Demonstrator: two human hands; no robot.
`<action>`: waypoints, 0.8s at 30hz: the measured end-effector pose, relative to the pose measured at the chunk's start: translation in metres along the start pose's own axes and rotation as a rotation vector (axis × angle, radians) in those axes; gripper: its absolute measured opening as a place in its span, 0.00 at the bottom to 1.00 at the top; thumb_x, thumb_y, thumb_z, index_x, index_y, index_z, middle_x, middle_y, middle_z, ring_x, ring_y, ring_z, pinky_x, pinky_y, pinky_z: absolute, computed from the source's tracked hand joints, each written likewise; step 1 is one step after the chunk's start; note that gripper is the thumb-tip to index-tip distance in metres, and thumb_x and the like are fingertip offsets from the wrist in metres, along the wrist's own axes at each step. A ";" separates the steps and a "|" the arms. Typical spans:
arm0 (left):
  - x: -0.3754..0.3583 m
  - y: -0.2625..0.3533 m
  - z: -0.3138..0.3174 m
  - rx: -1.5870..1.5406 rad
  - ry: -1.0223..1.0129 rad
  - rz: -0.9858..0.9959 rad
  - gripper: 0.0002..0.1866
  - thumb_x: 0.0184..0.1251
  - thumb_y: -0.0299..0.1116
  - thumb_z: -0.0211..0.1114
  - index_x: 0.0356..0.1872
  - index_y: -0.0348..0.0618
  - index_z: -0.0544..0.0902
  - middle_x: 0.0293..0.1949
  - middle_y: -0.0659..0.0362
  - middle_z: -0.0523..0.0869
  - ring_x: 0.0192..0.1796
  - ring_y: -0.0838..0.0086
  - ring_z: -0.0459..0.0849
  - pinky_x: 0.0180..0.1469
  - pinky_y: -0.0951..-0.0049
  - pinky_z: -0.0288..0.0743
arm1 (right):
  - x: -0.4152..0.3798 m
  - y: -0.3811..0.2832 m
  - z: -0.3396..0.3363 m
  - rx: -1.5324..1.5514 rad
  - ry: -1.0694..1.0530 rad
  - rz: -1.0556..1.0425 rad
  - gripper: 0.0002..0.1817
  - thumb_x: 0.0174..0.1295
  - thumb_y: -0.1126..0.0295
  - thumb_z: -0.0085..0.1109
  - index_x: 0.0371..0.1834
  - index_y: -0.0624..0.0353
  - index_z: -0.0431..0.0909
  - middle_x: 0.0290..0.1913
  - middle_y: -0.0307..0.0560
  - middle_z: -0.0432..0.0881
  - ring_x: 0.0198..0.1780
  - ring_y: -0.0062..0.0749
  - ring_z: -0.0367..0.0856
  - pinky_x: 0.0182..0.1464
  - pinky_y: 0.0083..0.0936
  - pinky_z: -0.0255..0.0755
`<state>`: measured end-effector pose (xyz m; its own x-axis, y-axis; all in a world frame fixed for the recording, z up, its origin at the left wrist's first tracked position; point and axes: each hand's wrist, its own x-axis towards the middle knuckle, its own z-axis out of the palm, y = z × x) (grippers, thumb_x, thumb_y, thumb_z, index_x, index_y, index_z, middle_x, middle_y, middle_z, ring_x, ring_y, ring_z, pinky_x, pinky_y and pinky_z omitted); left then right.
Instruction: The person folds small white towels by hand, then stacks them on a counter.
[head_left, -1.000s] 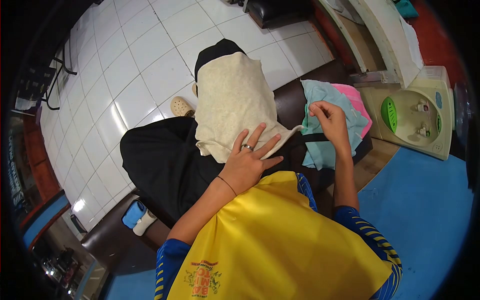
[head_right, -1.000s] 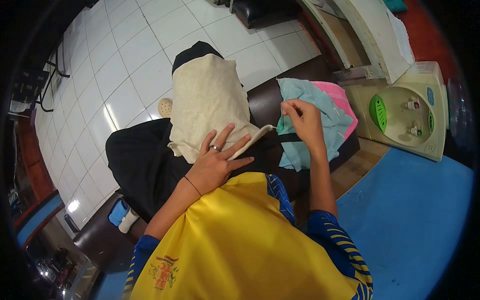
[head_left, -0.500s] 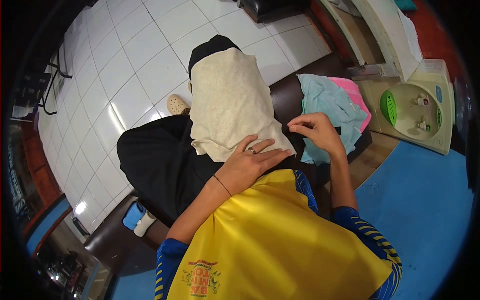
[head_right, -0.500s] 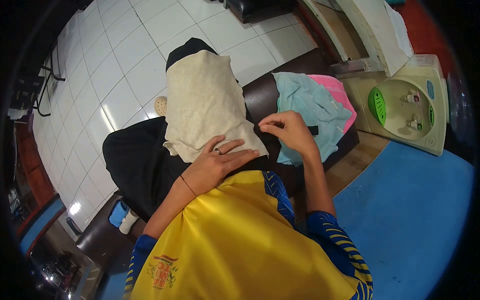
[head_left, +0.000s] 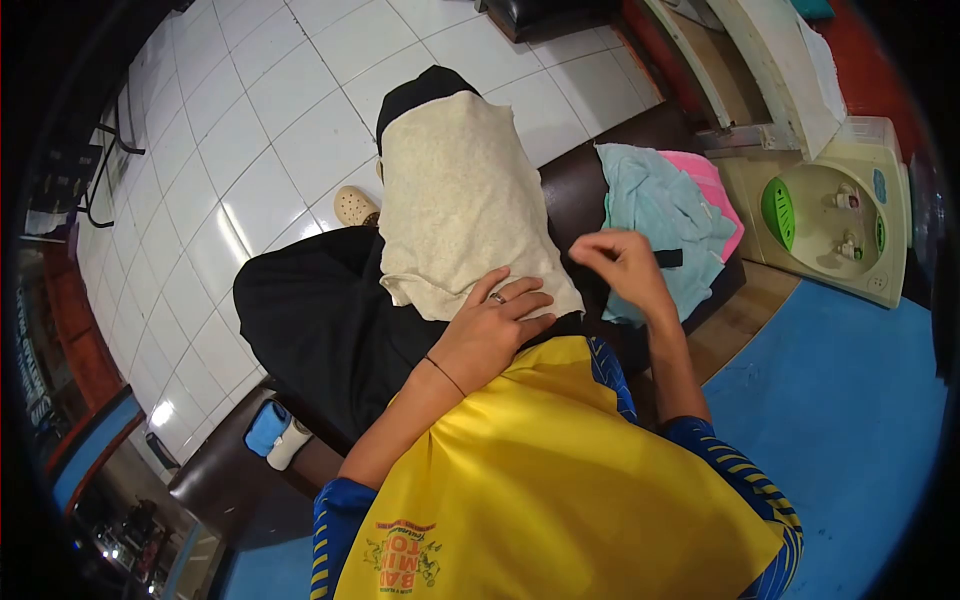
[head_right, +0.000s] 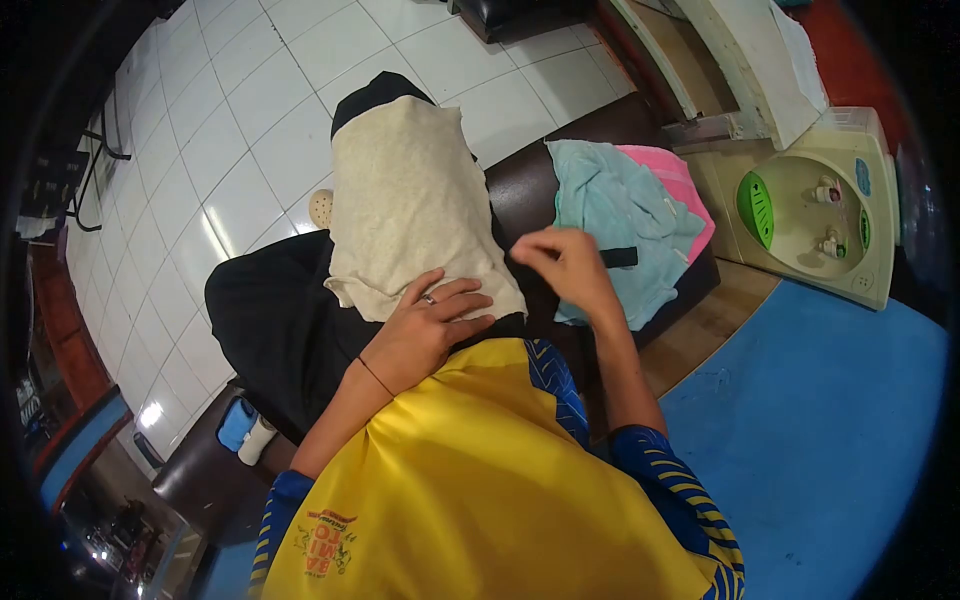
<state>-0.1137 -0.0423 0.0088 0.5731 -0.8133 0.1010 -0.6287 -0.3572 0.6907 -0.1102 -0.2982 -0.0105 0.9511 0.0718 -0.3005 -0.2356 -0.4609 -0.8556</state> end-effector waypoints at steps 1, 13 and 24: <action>0.000 0.000 0.000 -0.001 -0.006 0.000 0.17 0.59 0.31 0.60 0.48 0.50 0.88 0.58 0.64 0.81 0.68 0.72 0.72 0.75 0.59 0.56 | 0.000 0.004 -0.010 -0.122 0.060 -0.033 0.07 0.64 0.74 0.65 0.38 0.68 0.86 0.33 0.41 0.86 0.36 0.18 0.81 0.41 0.17 0.74; -0.001 0.002 -0.003 -0.049 0.071 -0.083 0.17 0.56 0.28 0.65 0.46 0.59 0.91 0.73 0.48 0.65 0.74 0.52 0.62 0.70 0.55 0.63 | -0.010 -0.052 0.002 -0.067 -0.398 0.000 0.10 0.55 0.74 0.70 0.40 0.64 0.87 0.31 0.46 0.86 0.30 0.24 0.82 0.35 0.22 0.73; -0.006 -0.005 -0.006 -0.091 -0.025 -0.043 0.20 0.53 0.25 0.66 0.45 0.62 0.92 0.74 0.47 0.66 0.78 0.54 0.58 0.72 0.57 0.59 | -0.015 -0.052 0.016 -0.243 -0.347 -0.193 0.06 0.57 0.73 0.66 0.36 0.63 0.85 0.32 0.49 0.84 0.35 0.42 0.83 0.39 0.31 0.75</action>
<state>-0.1107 -0.0329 0.0094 0.5847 -0.8095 0.0526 -0.5527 -0.3501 0.7563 -0.1152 -0.2610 0.0322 0.8401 0.4490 -0.3043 0.0320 -0.6010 -0.7986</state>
